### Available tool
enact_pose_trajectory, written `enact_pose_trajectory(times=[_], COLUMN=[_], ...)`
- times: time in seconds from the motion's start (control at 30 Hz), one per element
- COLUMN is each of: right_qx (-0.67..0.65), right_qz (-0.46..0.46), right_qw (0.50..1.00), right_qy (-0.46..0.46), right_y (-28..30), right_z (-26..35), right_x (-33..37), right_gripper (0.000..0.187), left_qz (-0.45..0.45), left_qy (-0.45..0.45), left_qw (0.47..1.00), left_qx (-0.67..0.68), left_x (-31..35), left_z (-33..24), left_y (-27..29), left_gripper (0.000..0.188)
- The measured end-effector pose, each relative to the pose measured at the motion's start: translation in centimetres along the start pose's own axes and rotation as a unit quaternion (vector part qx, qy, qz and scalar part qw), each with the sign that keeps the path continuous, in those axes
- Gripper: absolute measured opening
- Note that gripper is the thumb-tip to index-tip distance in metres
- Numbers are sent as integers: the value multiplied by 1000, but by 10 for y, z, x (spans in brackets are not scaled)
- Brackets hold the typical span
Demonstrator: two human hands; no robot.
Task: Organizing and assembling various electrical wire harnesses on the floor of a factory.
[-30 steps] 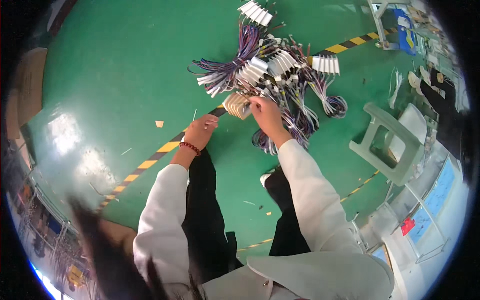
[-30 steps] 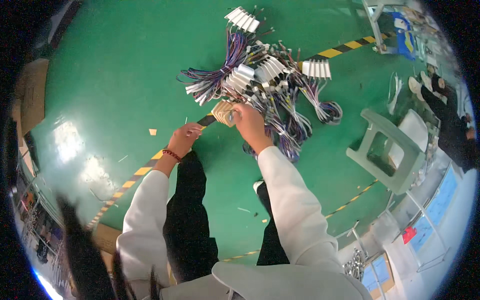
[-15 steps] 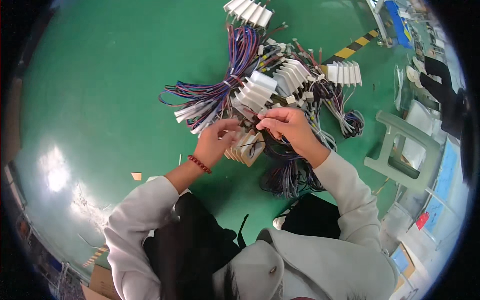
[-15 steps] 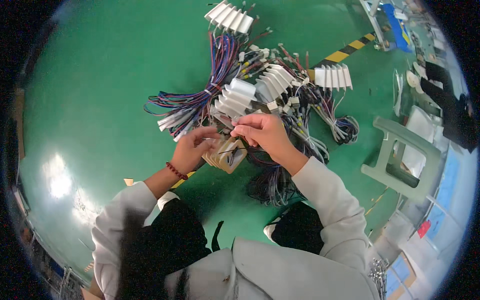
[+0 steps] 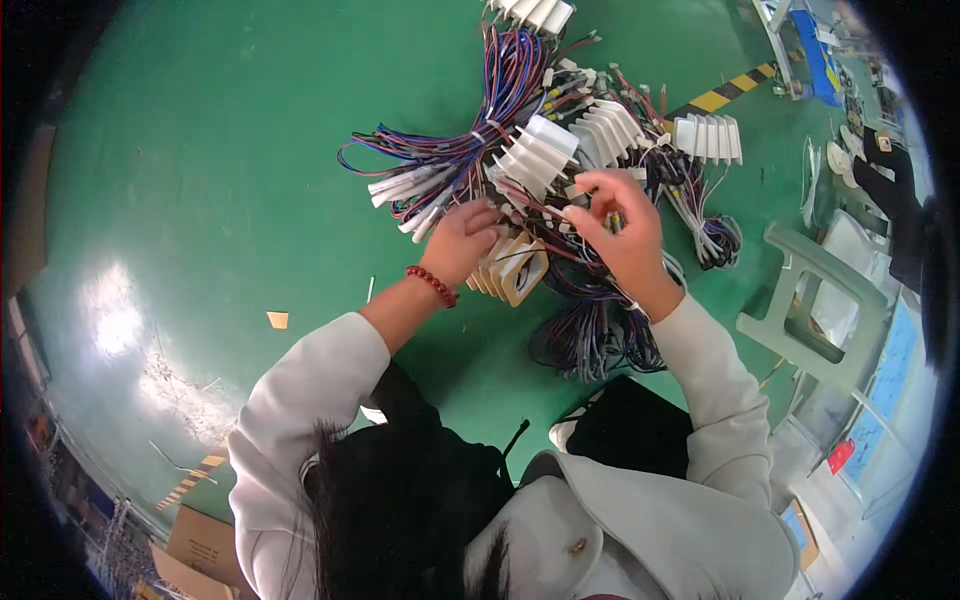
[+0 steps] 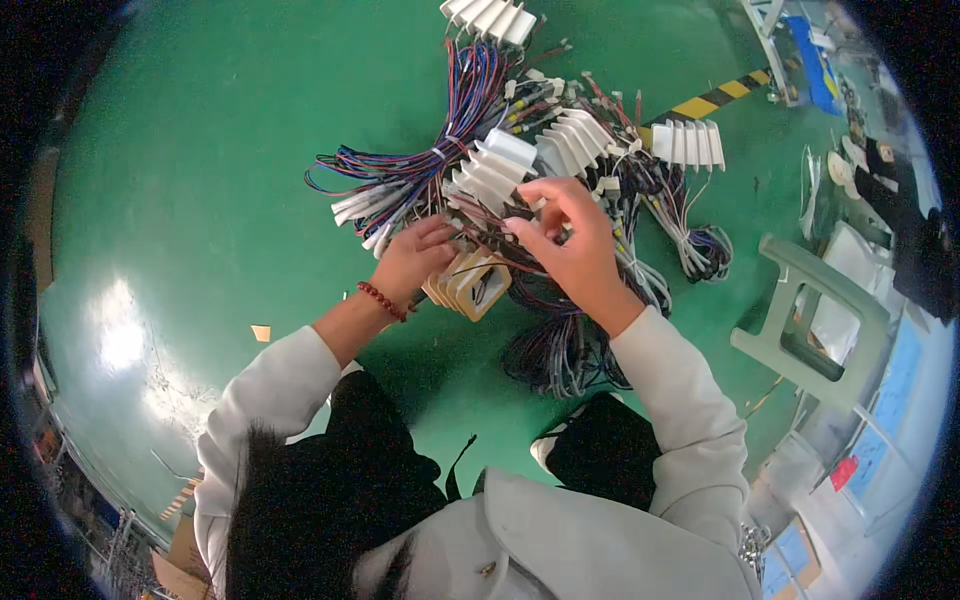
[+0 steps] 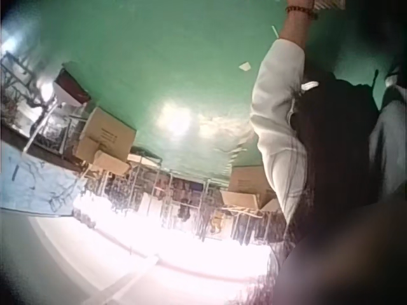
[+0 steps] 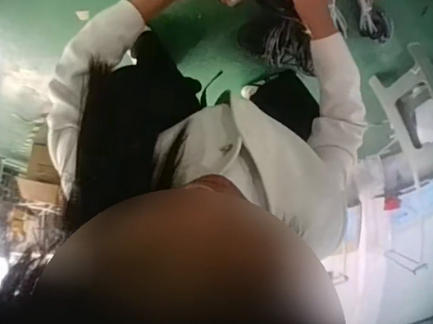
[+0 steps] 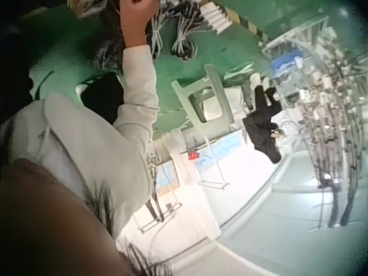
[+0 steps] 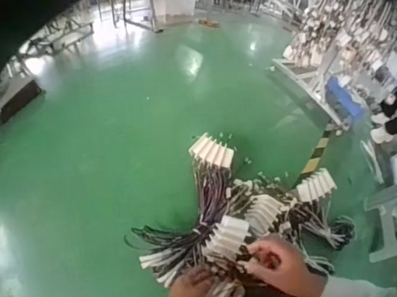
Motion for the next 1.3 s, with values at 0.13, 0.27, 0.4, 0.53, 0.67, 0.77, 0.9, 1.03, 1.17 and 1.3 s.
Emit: enact_pose_trajectory(times=[0.13,0.27,0.4,0.53,0.67,0.77,0.9,1.03,1.17,1.3], right_qx=[190,325,302,301,300,307,347,370,382,344], right_qz=[41,58,45,73,117,110,76,37,19,-3], right_qw=[981,943,952,950,946,942,923,908,892,909], right_qy=[-12,41,16,31,30,83,145,192,242,236], right_y=[-13,-32,-30,-27,-28,-27,-26,-22,-17,-7], right_z=[-18,-28,-36,-29,-25,-16,-10,-6,1,7], right_x=[0,2,1,5,15,23,31,38,44,47], right_gripper=[61,59,54,48,44,42,43,47,48,37], left_qz=[7,22,-26,-28,-3,46,120,125,158,171], left_qy=[20,19,9,25,11,22,-12,-15,-49,-52], left_qw=[980,967,975,974,970,969,970,978,976,967], left_qx=[198,253,221,223,243,240,213,165,141,179], left_x=[2,-1,-3,-1,1,4,10,15,18,21], left_z=[-2,-8,-10,-13,-24,-29,-40,-46,-55,-58], left_y=[-12,-14,-8,-13,-18,-25,-39,-44,-54,-65], left_gripper=[62,65,59,50,49,50,48,46,43,42])
Point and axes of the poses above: each hand's wrist, its own x-axis away from the middle knuckle, its own y-axis out of the back of the hand, z = x × y, the point moved 7 cm from there along -x, towards the middle knuckle, and after that the axes turned 8 degrees about z, right-handed, at the moved point
